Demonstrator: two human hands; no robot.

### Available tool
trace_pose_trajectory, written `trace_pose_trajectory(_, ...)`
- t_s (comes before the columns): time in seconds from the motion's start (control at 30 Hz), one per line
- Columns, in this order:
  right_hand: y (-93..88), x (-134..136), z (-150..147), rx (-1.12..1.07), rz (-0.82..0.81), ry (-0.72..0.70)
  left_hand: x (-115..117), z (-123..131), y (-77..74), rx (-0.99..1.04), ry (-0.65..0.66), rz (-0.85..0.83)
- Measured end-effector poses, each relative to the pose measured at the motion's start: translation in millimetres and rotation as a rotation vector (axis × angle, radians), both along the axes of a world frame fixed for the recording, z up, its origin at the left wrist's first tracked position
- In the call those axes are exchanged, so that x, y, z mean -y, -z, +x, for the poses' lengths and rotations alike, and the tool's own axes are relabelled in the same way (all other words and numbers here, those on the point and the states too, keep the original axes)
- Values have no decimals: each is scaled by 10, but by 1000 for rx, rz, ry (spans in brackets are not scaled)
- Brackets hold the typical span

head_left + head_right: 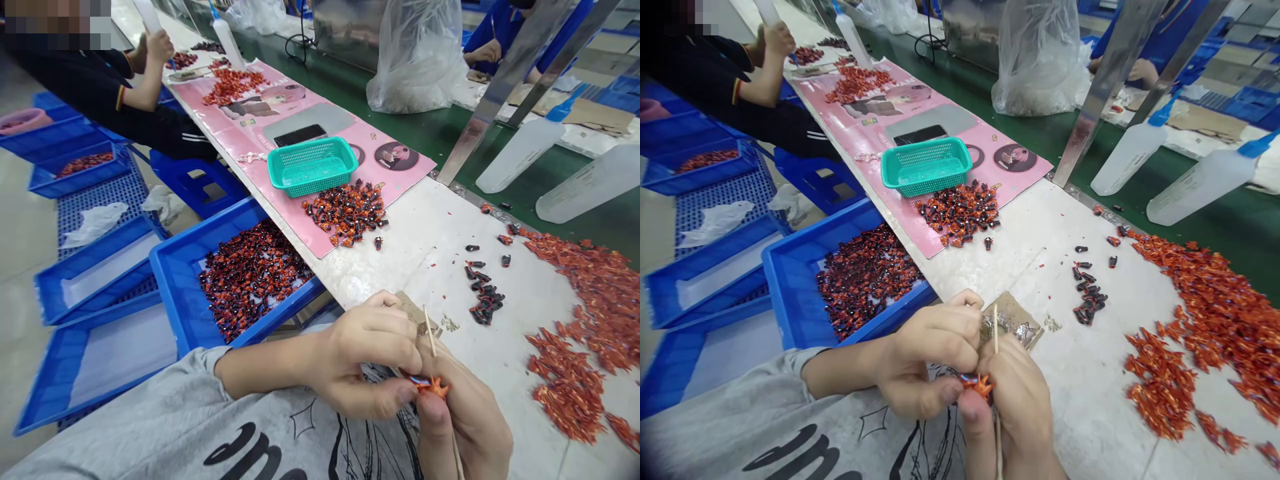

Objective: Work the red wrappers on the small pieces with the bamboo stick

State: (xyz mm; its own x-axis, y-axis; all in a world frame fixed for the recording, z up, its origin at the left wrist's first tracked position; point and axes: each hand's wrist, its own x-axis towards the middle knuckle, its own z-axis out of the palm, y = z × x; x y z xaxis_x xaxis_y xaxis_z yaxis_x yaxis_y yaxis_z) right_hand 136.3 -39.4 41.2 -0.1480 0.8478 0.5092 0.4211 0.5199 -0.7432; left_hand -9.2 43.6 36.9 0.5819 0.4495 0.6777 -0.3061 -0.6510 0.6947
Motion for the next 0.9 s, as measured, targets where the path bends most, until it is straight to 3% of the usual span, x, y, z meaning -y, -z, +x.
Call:
trace_pose_trajectory(0.17, -25, -32, 51, -23, 19, -35, -13, 64, 68, 68, 27, -69)
trace_pose_trajectory(0.53, -33, -138, 68, 147, 169, 110, 15, 85, 214, 127, 87, -338)
trace_pose_trajectory(0.73, -8, -170, 69, 300, 278, 181, -17, 66, 277, 39, 51, -273)
trace_pose_trajectory(0.9, 39, -136, -11, 155, 179, 80, -26, 82, 371, 50, -41, -237)
